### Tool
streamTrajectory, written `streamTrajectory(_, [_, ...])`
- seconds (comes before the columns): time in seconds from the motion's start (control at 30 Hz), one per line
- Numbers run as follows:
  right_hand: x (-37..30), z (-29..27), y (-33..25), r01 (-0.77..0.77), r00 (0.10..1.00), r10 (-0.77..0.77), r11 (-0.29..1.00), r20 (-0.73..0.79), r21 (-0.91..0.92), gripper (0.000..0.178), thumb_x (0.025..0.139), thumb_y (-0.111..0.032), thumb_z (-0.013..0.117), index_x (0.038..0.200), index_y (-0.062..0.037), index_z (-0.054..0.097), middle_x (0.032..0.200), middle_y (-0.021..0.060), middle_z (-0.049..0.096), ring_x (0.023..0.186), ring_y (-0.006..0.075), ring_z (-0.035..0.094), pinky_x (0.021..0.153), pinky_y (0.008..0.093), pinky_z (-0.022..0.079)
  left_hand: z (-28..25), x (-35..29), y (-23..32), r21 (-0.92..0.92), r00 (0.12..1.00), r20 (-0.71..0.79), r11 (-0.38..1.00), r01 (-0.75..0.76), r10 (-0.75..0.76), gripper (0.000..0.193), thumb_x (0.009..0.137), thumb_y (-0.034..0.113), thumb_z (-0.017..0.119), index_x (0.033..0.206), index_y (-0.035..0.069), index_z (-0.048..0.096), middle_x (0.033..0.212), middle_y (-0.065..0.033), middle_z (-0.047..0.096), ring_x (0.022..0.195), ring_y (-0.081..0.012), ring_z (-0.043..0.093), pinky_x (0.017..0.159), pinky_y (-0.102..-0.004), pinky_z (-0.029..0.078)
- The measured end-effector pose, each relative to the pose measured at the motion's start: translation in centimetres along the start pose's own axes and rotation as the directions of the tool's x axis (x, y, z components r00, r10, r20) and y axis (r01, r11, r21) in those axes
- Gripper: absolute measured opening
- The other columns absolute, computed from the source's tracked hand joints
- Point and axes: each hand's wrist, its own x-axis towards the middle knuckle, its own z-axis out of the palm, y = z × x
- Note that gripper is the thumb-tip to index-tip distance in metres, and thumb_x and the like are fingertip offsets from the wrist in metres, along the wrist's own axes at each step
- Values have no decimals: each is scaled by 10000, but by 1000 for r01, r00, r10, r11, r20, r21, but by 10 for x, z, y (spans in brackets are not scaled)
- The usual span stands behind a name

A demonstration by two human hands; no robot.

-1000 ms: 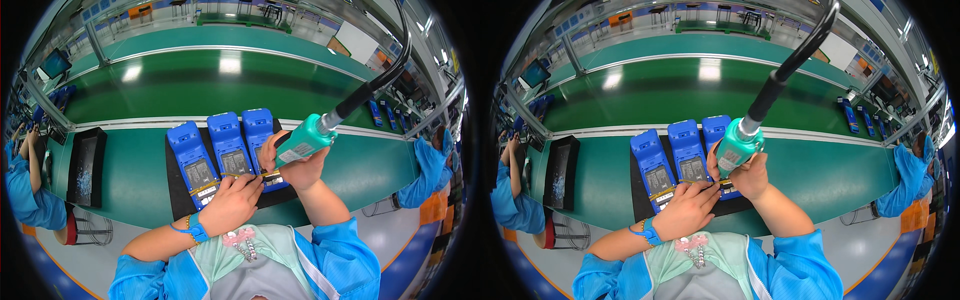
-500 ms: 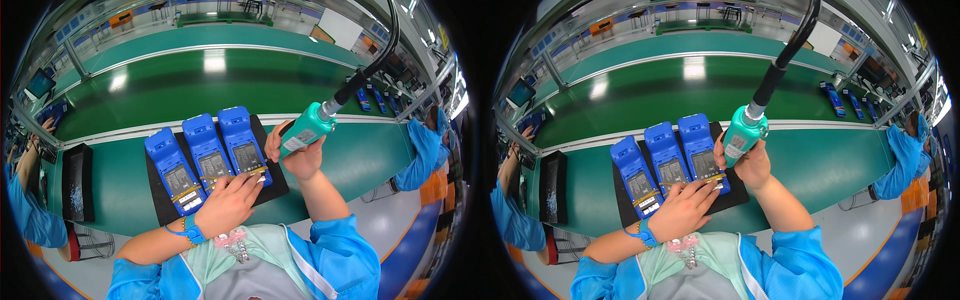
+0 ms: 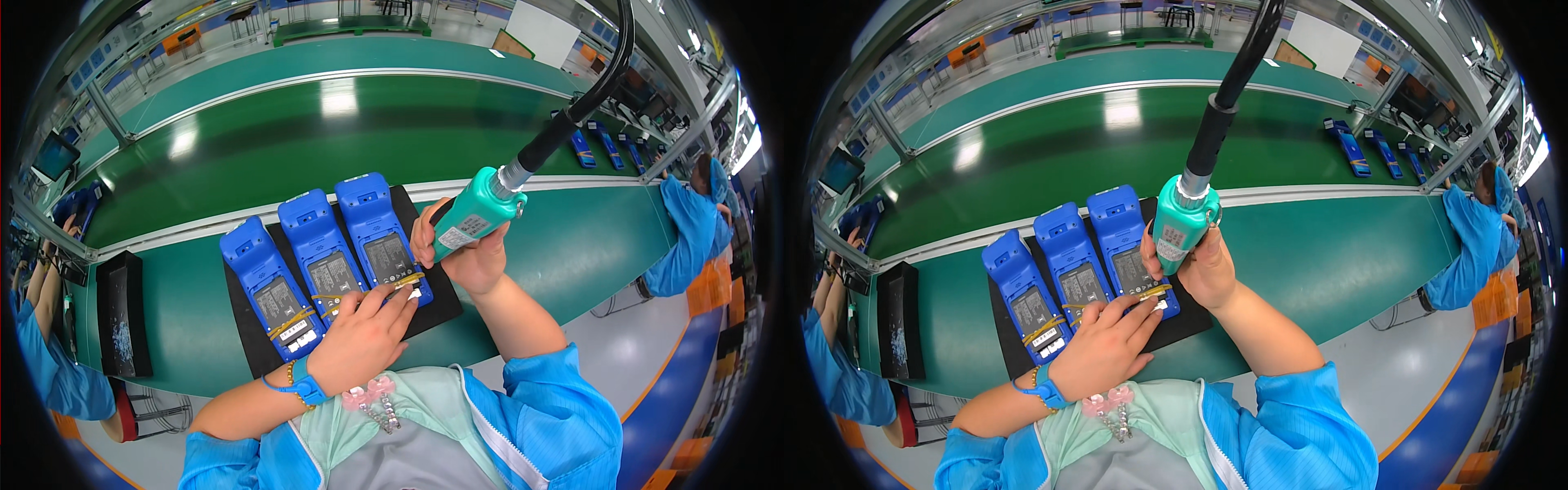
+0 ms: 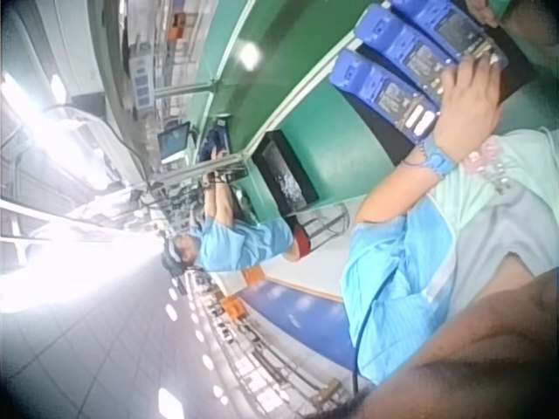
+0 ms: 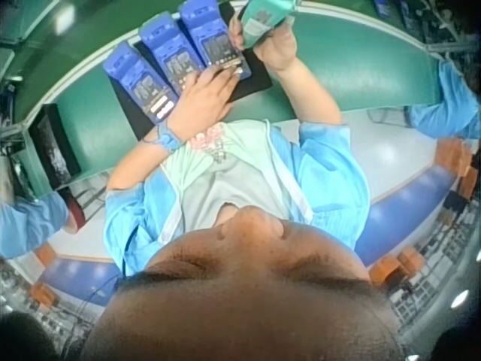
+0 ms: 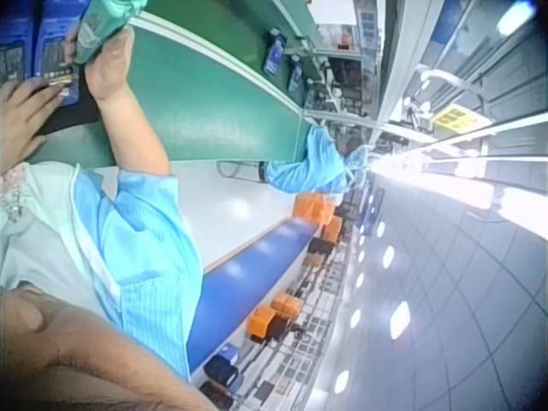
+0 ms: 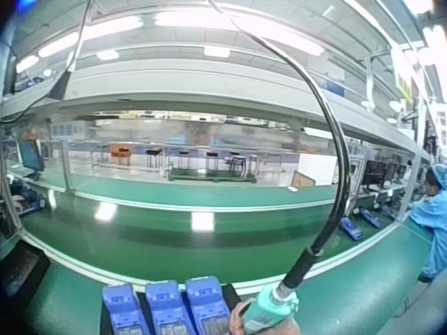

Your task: The person assembles blue electronic devices by driving screws into them with an electric screwdriver.

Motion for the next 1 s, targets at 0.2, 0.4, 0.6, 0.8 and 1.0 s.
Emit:
streamTrajectory(0.2, [-1, 0, 1, -16, 1000, 15, 999, -7, -29, 907, 759, -916, 404, 876, -28, 547, 688, 54, 574, 590, 161, 513, 559, 295, 404, 1, 0, -1, -2, 1000, 9, 1000, 3, -3, 674, 777, 299, 760, 1348, 13, 543, 1398, -112, 502, 1251, -271, 459, 953, -422, 390])
streamTrajectory(0.4, [-2, 1, 8, -5, 1000, 5, 1000, -10, -23, 920, 743, -937, 379, 820, -37, 549, 654, 42, 542, 543, 141, 498, 519, 274, 391, 1, 0, -1, -2, 1000, -2, 1000, -6, 6, 676, 776, 295, 759, 1351, 13, 541, 1400, -112, 503, 1249, -271, 463, 933, -418, 399])
streamTrajectory(0.6, [-2, 1, 12, -28, 1000, 27, 1000, -14, -9, 947, 701, -963, 384, 776, -35, 557, 652, 54, 535, 530, 137, 495, 507, 266, 387, 1, -1, -2, 0, 1000, -13, 1000, -3, 3, 670, 781, 288, 753, 1355, 17, 538, 1403, -106, 504, 1251, -267, 463, 921, -422, 402])
streamTrajectory(0.8, [1, 13, -3, -44, 998, 41, 998, -44, -54, 978, 724, -952, 373, 861, -5, 579, 680, 75, 554, 557, 161, 515, 534, 283, 409, 1, -3, -1, -1, 1000, -22, 1000, 0, 0, 668, 781, 282, 751, 1357, 21, 537, 1406, -105, 503, 1251, -269, 464, 916, -427, 403])
streamTrajectory(1.0, [1, 9, -28, 76, 996, -73, 996, 56, -42, 946, 762, -928, 370, 870, -7, 560, 701, 80, 580, 588, 185, 546, 566, 325, 435, 1, -4, -1, -19, 1000, -19, 1000, -8, 8, 668, 780, 279, 752, 1357, 20, 536, 1411, -108, 498, 1249, -276, 464, 921, -433, 403])
